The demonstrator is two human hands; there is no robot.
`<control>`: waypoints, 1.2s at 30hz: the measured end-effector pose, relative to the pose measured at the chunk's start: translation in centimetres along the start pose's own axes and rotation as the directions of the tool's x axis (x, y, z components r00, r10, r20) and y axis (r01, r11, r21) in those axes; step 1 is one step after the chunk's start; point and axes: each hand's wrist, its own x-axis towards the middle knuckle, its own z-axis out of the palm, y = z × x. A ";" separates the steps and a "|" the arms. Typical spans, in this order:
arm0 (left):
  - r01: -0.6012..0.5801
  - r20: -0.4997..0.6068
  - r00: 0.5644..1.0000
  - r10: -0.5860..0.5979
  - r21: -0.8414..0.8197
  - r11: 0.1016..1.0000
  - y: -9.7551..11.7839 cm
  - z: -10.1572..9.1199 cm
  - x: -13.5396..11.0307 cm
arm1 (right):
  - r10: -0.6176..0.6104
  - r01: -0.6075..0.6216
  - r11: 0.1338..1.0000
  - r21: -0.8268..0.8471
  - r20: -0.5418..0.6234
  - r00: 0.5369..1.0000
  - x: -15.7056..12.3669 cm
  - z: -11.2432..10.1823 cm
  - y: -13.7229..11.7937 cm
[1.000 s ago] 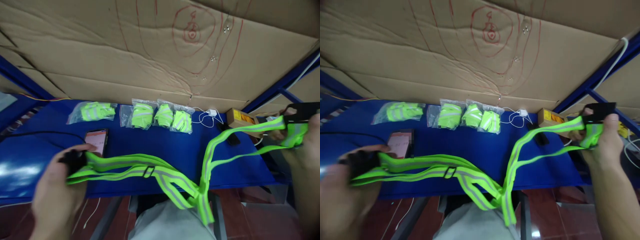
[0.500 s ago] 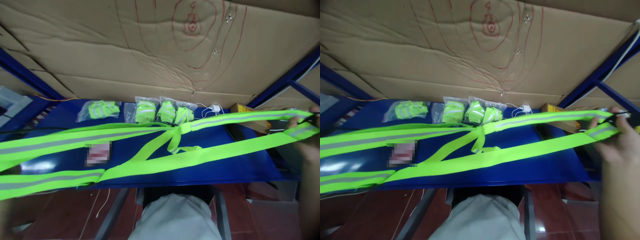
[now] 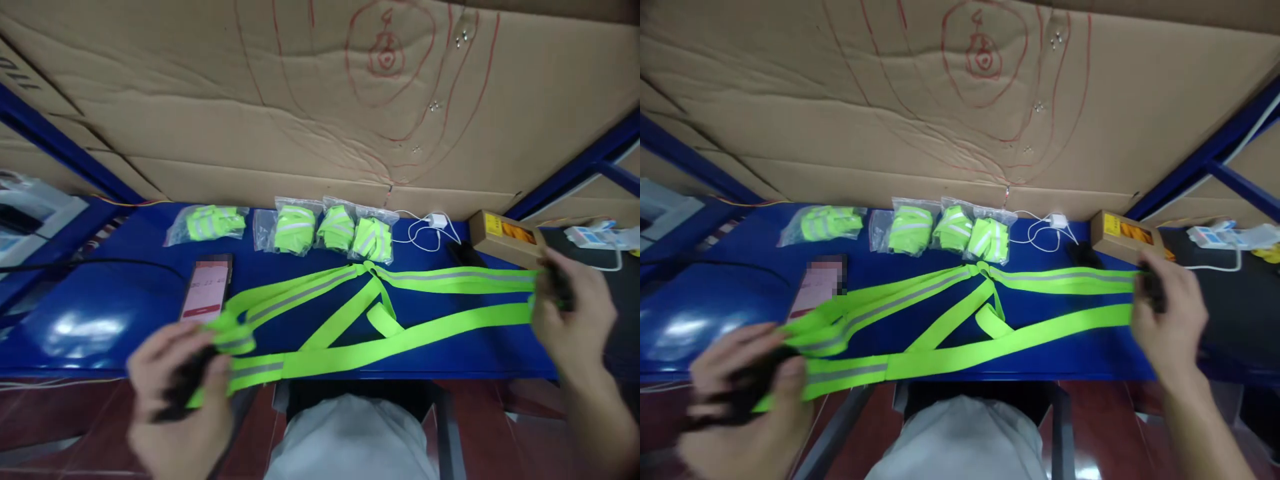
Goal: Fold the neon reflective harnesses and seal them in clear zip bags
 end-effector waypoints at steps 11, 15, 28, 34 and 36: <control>-0.467 0.624 0.700 0.349 0.030 0.884 1.3 16.4 5.5 | -0.560 0.458 0.816 0.354 0.285 0.778 0.4 11.0 -15.1; -0.461 0.642 0.677 0.359 -0.010 0.887 -0.6 17.5 4.9 | -0.516 0.373 0.833 0.409 0.327 0.792 -1.2 13.0 -15.0; -0.318 0.586 0.737 0.337 -0.139 0.938 -0.5 16.5 5.5 | -0.482 0.334 0.839 0.429 0.302 0.823 -1.6 13.0 -14.3; -0.316 0.587 0.735 0.339 -0.146 0.937 -0.6 17.1 5.0 | -0.472 0.341 0.846 0.410 0.279 0.836 -1.7 12.9 -14.8; -0.319 0.575 0.743 0.343 -0.147 0.936 -0.6 17.1 4.9 | -0.466 0.342 0.852 0.395 0.278 0.840 -1.8 13.0 -15.0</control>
